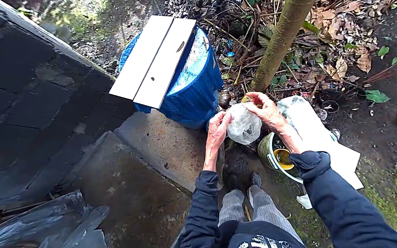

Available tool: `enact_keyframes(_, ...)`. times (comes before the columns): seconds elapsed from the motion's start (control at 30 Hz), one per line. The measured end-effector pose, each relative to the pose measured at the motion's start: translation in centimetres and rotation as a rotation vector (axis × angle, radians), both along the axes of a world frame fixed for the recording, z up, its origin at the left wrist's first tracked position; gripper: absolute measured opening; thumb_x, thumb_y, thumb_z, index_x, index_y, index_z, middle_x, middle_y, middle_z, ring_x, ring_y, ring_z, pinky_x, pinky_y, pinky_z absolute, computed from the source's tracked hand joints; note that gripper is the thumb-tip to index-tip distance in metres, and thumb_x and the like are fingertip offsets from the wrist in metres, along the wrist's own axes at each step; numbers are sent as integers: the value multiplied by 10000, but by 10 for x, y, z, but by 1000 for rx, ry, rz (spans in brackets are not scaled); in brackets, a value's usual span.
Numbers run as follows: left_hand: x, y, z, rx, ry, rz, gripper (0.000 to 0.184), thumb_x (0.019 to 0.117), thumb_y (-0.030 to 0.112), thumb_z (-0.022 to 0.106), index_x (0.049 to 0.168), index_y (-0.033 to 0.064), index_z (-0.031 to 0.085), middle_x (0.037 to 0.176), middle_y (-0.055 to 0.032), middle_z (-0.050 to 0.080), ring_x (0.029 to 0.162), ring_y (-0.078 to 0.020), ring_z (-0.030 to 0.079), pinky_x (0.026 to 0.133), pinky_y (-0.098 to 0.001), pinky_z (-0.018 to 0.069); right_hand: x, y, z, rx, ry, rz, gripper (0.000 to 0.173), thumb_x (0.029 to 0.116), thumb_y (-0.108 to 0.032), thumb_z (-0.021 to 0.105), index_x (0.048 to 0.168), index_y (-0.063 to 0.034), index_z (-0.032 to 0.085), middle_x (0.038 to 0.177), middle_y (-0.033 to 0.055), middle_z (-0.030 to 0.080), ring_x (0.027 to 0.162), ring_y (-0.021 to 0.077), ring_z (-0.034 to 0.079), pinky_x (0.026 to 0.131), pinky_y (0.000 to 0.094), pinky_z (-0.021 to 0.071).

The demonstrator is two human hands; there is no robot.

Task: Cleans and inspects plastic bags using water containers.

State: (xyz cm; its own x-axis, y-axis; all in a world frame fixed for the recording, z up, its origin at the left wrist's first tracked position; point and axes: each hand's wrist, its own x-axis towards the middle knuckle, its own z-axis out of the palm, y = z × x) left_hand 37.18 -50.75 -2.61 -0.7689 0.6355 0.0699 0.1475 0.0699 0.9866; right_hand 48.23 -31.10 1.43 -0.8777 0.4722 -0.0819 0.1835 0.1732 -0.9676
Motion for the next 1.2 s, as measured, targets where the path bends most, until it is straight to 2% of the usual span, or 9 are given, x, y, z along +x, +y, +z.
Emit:
enact_keyframes(0.1, 2, 0, 0, 68, -46, 22, 248, 1081, 168, 498, 1011, 46, 702, 875, -69, 682, 806, -177, 647, 758, -348, 562, 13, -8, -10, 38, 16, -219, 258, 1008, -275, 650, 1236, -156, 664, 1157, 64, 660, 977, 179, 656, 825, 392, 570)
enact_keyframes(0.33, 13, 1, -3, 8, -160, 23, 250, 1097, 279, 481, 1049, 89, 635, 861, -69, 629, 724, -156, 617, 654, -331, 561, 6, -54, -75, -198, -13, -59, 247, 1009, -174, 635, 1225, -64, 683, 1087, 88, 729, 923, 161, 697, 832, 376, 588)
enact_keyframes(0.47, 5, -24, 15, -35, -125, 77, 223, 1075, 288, 544, 1047, 86, 634, 747, -83, 651, 563, -158, 580, 509, -269, 500, 24, -49, -44, -202, 8, -78, 233, 1032, -329, 622, 1154, -140, 684, 926, 48, 682, 740, 148, 623, 637, 331, 535)
enact_keyframes(0.73, -25, -27, 57, -37, -2, 130, 107, 999, 132, 656, 1025, 54, 588, 782, -47, 601, 615, -112, 573, 546, -217, 491, 26, -27, 26, -198, -20, -128, 344, 1091, -451, 449, 1114, -165, 639, 867, -26, 619, 744, 72, 594, 670, 269, 508)
enact_keyframes(0.8, -24, -28, 62, -65, -47, 109, 134, 991, 123, 661, 1084, 54, 594, 818, -57, 629, 624, -123, 588, 554, -227, 503, 31, -19, 26, -230, -9, -47, 319, 1081, -430, 485, 1199, -184, 651, 956, -25, 679, 825, 81, 643, 730, 274, 540)
enact_keyframes(0.9, -17, -29, 68, -170, -101, 40, 228, 975, 112, 669, 1181, 53, 591, 841, -68, 644, 631, -146, 595, 559, -255, 506, 30, -21, 17, -86, 23, 2, 121, 992, -196, 671, 1099, -141, 653, 863, -26, 647, 709, 47, 592, 640, 208, 502)
enact_keyframes(1.0, -13, -28, 70, -304, 21, 16, 112, 980, 130, 674, 1014, 35, 625, 795, -86, 604, 634, -175, 577, 567, -298, 496, 33, -23, 20, 5, 42, -53, 100, 1012, -191, 649, 1077, -117, 666, 887, -17, 644, 741, 45, 588, 671, 211, 490)
enact_keyframes(1.1, -15, -33, 54, -310, 60, 48, 228, 992, 221, 672, 868, 63, 565, 725, -75, 543, 560, -159, 514, 502, -279, 433, 32, -25, 30, -17, 81, -81, 142, 1025, -174, 629, 1143, -117, 685, 927, -22, 690, 769, 37, 638, 699, 190, 536)
enact_keyframes(1.2, -12, -38, 41, -120, -79, 70, 181, 952, 139, 709, 880, 77, 555, 732, -55, 565, 576, -136, 533, 510, -246, 447, 23, -27, 28, -36, 82, -80, 168, 1074, -235, 548, 1117, -113, 656, 810, -23, 632, 641, 33, 587, 596, 177, 506)
